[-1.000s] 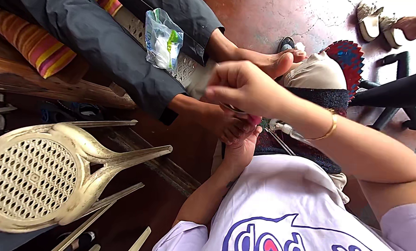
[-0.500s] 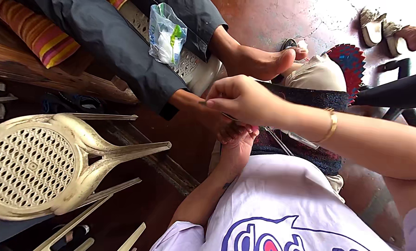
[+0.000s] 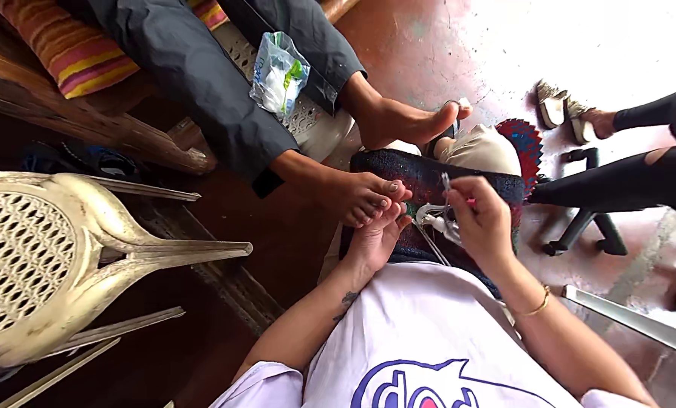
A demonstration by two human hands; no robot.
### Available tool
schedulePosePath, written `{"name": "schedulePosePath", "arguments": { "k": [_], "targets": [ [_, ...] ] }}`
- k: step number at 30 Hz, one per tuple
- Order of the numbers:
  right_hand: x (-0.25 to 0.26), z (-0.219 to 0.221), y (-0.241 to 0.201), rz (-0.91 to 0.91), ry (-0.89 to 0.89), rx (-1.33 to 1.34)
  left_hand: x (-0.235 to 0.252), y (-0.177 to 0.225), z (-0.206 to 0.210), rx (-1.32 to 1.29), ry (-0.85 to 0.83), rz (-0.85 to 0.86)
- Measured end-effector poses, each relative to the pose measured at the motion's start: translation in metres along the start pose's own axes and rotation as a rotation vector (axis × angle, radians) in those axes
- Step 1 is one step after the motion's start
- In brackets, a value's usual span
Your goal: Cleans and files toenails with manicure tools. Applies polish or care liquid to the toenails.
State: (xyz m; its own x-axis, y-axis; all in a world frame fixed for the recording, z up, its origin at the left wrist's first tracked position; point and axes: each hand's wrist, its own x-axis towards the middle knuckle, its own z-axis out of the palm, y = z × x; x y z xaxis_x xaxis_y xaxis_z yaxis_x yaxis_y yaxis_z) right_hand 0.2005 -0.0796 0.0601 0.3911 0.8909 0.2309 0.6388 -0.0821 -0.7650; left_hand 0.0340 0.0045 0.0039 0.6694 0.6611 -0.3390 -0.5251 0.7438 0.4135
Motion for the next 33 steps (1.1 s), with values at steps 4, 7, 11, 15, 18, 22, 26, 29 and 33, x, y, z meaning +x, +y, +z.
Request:
{"name": "schedulePosePath", "arguments": {
  "k": [4, 7, 11, 15, 18, 22, 26, 29, 33],
  "targets": [
    [-0.020, 0.013, 0.007, -0.012, 0.086, 0.044, 0.004, -0.005, 0.022, 0.509, -0.144, -0.196],
    [-0.015, 0.011, 0.009, 0.014, -0.022, -0.003, 0.001, -0.010, 0.036, 0.574, -0.081, -0.177],
    [0.003, -0.022, 0.006, -0.020, 0.138, 0.103, -0.003, 0.002, 0.037, 0.726, -0.052, -0.201],
    [0.019, -0.010, -0.011, 0.240, -0.132, 0.803, -0.008, -0.001, 0.041, 1.162, -0.244, -0.132],
    [0.028, 0.002, -0.004, 0.208, -0.096, 0.676, -0.012, -0.002, 0.048, 1.455, -0.317, -0.116],
    [0.040, -0.002, -0.005, 0.242, -0.185, 0.661, -0.015, 0.002, 0.050, 1.484, -0.290, -0.029],
    [0.053, -0.017, 0.027, -0.024, -0.142, 0.230, -0.004, 0.005, 0.046, 1.337, -0.135, 0.131],
    [0.032, -0.025, 0.029, 0.021, -0.479, 0.201, 0.005, 0.003, 0.045, 1.313, -0.076, 0.197],
    [0.005, -0.022, 0.031, 0.105, -0.527, -0.198, 0.012, -0.001, 0.050, 1.444, -0.095, 0.316]
  ]
}}
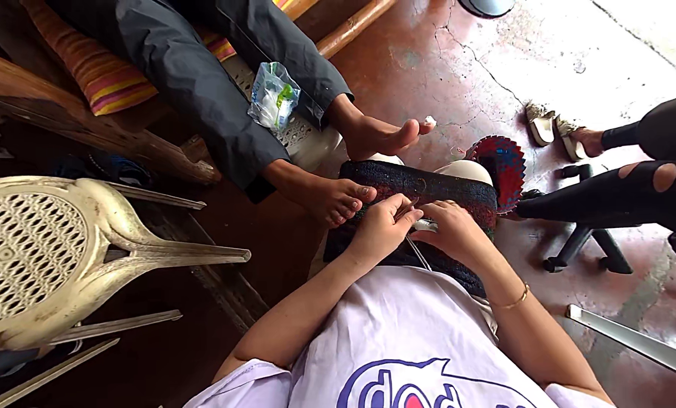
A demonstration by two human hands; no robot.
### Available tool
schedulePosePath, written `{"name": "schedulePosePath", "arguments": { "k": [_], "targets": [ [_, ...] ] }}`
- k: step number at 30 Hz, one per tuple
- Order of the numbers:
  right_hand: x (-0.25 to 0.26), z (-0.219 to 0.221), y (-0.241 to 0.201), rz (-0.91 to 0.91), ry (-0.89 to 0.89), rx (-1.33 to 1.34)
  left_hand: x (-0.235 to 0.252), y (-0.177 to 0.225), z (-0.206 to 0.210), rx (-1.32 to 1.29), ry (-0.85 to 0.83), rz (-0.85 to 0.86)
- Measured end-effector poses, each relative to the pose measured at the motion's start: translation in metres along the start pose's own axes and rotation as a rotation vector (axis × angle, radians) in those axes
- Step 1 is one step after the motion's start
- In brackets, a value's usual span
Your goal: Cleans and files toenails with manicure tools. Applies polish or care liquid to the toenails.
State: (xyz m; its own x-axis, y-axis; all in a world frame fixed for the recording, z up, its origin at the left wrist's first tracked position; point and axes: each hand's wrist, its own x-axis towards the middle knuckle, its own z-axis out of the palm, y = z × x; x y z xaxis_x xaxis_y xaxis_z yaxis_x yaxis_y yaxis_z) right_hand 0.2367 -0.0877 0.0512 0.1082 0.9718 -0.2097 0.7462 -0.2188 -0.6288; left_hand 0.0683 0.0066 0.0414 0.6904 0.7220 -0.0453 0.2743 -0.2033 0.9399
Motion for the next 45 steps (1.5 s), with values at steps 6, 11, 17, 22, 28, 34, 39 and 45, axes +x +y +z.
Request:
{"name": "schedulePosePath", "arguments": {
  "k": [6, 11, 17, 22, 28, 34, 39, 45],
  "targets": [
    [-0.004, 0.038, 0.010, 0.261, -0.050, -0.460, 0.004, -0.007, 0.000, 0.609, -0.548, 0.087],
    [0.002, 0.049, 0.009, 0.319, 0.045, -0.542, 0.000, -0.015, 0.025, 0.788, -0.787, 0.277],
    [-0.008, 0.027, 0.029, 0.265, 0.063, -0.442, 0.010, -0.042, 0.037, 0.795, -0.693, 0.573],
    [-0.015, 0.025, 0.051, 0.141, 0.178, -0.378, 0.018, -0.059, 0.034, 0.668, -0.496, 0.872],
    [-0.027, -0.036, 0.076, 0.258, 0.078, 0.442, 0.028, -0.041, 0.019, 0.219, -0.162, 0.626],
    [-0.050, -0.072, 0.112, 0.226, 0.226, 0.991, 0.072, 0.004, 0.047, -0.379, -0.091, 0.043],
    [-0.048, -0.095, 0.174, 0.422, 0.528, 0.890, 0.146, 0.058, 0.103, -0.602, -0.189, -0.308],
    [0.024, -0.075, 0.246, 0.750, 0.247, 0.883, 0.244, 0.049, 0.224, -0.518, -0.125, -0.565]
  ]
}}
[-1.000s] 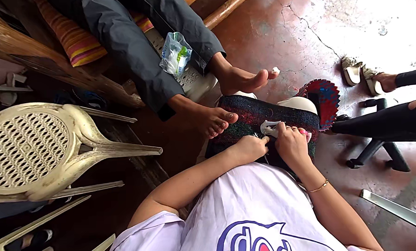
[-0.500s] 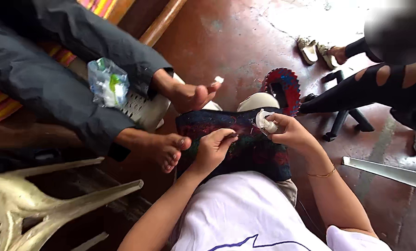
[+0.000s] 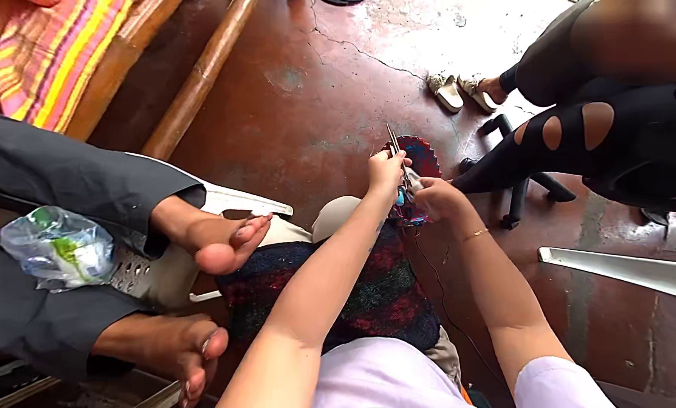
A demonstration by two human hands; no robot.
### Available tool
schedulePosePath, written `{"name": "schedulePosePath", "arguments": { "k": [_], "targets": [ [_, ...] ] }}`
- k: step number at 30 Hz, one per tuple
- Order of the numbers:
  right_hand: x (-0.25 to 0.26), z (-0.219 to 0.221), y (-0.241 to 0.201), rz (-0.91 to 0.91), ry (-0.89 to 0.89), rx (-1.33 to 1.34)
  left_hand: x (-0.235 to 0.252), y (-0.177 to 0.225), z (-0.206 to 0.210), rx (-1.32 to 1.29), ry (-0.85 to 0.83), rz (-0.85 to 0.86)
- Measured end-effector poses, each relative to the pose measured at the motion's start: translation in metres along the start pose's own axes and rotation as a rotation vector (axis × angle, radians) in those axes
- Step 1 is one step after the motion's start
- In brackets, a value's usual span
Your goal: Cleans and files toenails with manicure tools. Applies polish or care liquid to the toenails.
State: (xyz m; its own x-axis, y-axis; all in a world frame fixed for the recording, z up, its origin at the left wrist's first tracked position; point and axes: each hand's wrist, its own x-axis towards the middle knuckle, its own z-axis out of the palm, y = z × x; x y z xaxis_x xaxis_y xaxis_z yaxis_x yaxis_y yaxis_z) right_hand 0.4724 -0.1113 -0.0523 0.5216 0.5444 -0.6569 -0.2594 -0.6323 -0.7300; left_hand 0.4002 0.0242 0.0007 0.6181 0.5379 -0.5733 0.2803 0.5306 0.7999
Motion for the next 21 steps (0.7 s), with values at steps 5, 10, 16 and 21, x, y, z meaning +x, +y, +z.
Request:
{"name": "schedulePosePath", "arguments": {
  "k": [5, 10, 16, 21],
  "targets": [
    [0.025, 0.032, 0.017, 0.051, 0.061, -0.020, 0.054, -0.040, 0.035, 0.157, 0.187, -0.164],
    [0.052, 0.046, 0.028, -0.018, -0.008, -0.436, 0.083, -0.060, 0.041, 0.518, 0.164, -0.264],
    [0.028, 0.015, 0.006, 0.177, 0.157, -0.621, 0.092, -0.070, 0.039, 0.550, 0.169, -0.417],
    [0.078, 0.006, 0.026, -0.027, 0.323, -0.602, 0.090, -0.079, 0.040, 0.489, 0.140, -0.466]
  ]
}}
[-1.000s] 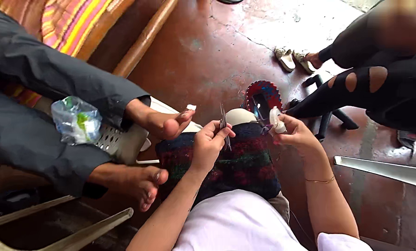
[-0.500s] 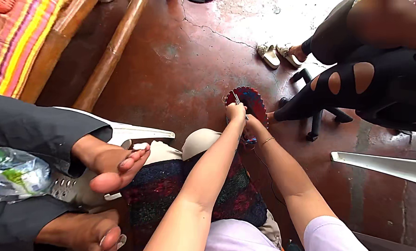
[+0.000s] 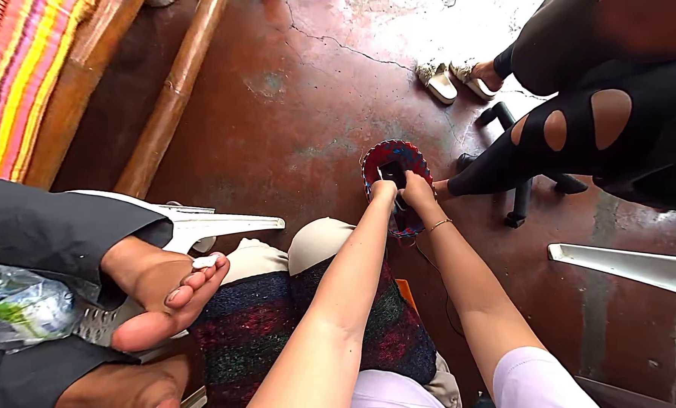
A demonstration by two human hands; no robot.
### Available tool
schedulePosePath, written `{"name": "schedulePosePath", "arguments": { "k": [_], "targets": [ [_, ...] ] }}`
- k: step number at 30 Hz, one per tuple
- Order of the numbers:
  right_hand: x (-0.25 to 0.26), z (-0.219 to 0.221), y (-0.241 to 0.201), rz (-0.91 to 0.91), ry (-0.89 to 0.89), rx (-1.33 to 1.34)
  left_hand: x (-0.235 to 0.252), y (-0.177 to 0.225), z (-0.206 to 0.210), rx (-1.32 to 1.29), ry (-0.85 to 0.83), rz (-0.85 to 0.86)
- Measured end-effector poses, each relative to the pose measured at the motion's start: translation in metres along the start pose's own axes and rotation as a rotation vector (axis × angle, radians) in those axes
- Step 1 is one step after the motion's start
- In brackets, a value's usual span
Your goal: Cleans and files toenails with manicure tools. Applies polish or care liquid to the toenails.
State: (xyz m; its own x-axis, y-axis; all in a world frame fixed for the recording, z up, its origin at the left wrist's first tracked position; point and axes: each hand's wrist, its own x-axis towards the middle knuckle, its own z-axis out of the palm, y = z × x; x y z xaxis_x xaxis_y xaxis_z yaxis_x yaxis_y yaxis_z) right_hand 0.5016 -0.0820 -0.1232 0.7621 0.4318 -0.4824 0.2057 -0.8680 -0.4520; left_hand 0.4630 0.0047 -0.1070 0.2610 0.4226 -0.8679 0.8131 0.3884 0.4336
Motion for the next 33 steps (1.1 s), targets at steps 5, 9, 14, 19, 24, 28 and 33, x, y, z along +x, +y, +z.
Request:
{"name": "schedulePosePath", "arguments": {
  "k": [5, 9, 14, 19, 24, 28, 33],
  "targets": [
    [0.031, -0.006, -0.013, 0.109, -0.132, -0.088, -0.018, 0.009, -0.005, 0.200, -0.103, 0.101],
    [0.024, -0.015, -0.028, 0.166, -0.202, -0.085, -0.024, 0.012, -0.025, 0.558, 0.003, 0.319],
    [-0.008, -0.031, -0.055, 0.165, 0.035, -0.235, -0.033, 0.017, -0.047, 1.018, 0.214, 0.382],
    [0.002, -0.027, -0.043, 0.172, 0.045, -0.358, -0.051, 0.017, -0.053, 1.134, 0.093, 0.309],
    [0.026, -0.027, -0.016, 0.110, 0.016, -0.217, -0.094, 0.001, -0.079, 1.000, 0.107, 0.665],
    [0.036, -0.037, 0.000, 0.021, -0.041, -0.131, -0.126, -0.075, -0.113, 0.662, 0.270, 1.248],
    [0.007, -0.023, -0.009, -0.181, 0.253, -0.313, -0.157, -0.200, -0.180, 0.663, 0.444, 1.454]
  ]
}}
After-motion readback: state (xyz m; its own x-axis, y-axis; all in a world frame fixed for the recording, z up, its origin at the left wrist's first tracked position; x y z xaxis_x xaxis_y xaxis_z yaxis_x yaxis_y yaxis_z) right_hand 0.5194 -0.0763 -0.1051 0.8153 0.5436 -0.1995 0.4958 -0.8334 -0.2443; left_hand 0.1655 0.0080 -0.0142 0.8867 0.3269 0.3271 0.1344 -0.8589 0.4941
